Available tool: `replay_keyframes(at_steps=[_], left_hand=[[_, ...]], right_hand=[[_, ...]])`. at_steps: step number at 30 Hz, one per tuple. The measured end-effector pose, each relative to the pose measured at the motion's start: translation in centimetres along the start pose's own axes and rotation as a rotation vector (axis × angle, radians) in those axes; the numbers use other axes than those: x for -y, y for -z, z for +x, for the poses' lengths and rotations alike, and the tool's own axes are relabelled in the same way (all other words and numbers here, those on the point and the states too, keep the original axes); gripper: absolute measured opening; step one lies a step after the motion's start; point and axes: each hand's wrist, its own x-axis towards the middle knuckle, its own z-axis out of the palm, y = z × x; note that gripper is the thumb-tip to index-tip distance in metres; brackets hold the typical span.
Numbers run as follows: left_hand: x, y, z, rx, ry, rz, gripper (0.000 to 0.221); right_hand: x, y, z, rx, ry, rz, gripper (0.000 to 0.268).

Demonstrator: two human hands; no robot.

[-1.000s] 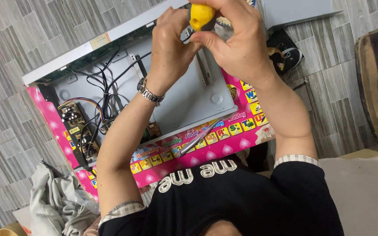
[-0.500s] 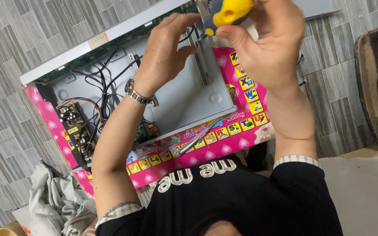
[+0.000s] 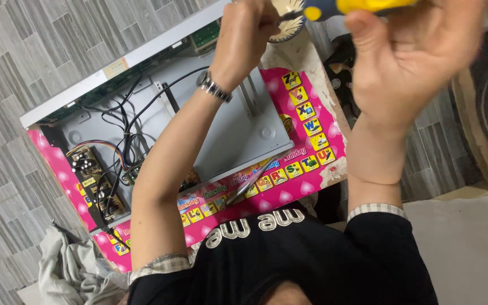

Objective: Disassembling an electronic device by removing screws and internal components like a disc drive and circuit boards.

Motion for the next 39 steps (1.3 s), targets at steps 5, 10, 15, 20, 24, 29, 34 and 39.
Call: replay_keyframes(at_steps=[5, 10, 15, 20, 24, 29, 34, 39], left_hand=[[3.9, -4.2, 0.7, 0.037, 0.015, 0.100, 0.012], [-0.9, 2.8, 0.8, 0.103, 0.018, 0.046, 0.025], [-7.9, 14.2, -2.7, 0.239, -0.049, -0.122, 0.052], [-11.1, 17.8, -8.6, 0.262, 0.047, 0.005, 0.033], [-8.8, 18.3, -12.4, 0.242, 0.160, 0.006, 0.019], [-5.4, 19.0, -15.1, 0.168, 0.167, 0.024, 0.008], [-2.7, 18.1, -17.3, 0.111, 0.229, 0.065, 0.009], [-0.8, 17.0, -18.0, 0.065, 0.235, 0.102, 0.013]], right_hand=[[1.9, 1.3, -1.0, -0.127, -0.061, -0.102, 0.056], [3.5, 1.0, -1.4, -0.123, -0.104, -0.057, 0.055], [7.1, -2.4, -1.5, 0.037, -0.089, 0.000, 0.051], [8.7, -6.8, -1.8, 0.410, -0.115, 0.046, 0.053], [7.5, -11.0, -3.2, 0.555, -0.042, 0.170, 0.052], [7.5, -15.4, -4.5, 0.633, -0.064, 0.103, 0.047], [6.9, -17.5, -5.4, 0.659, -0.064, 0.006, 0.050], [6.3, -18.5, -5.8, 0.666, -0.049, -0.016, 0.052]])
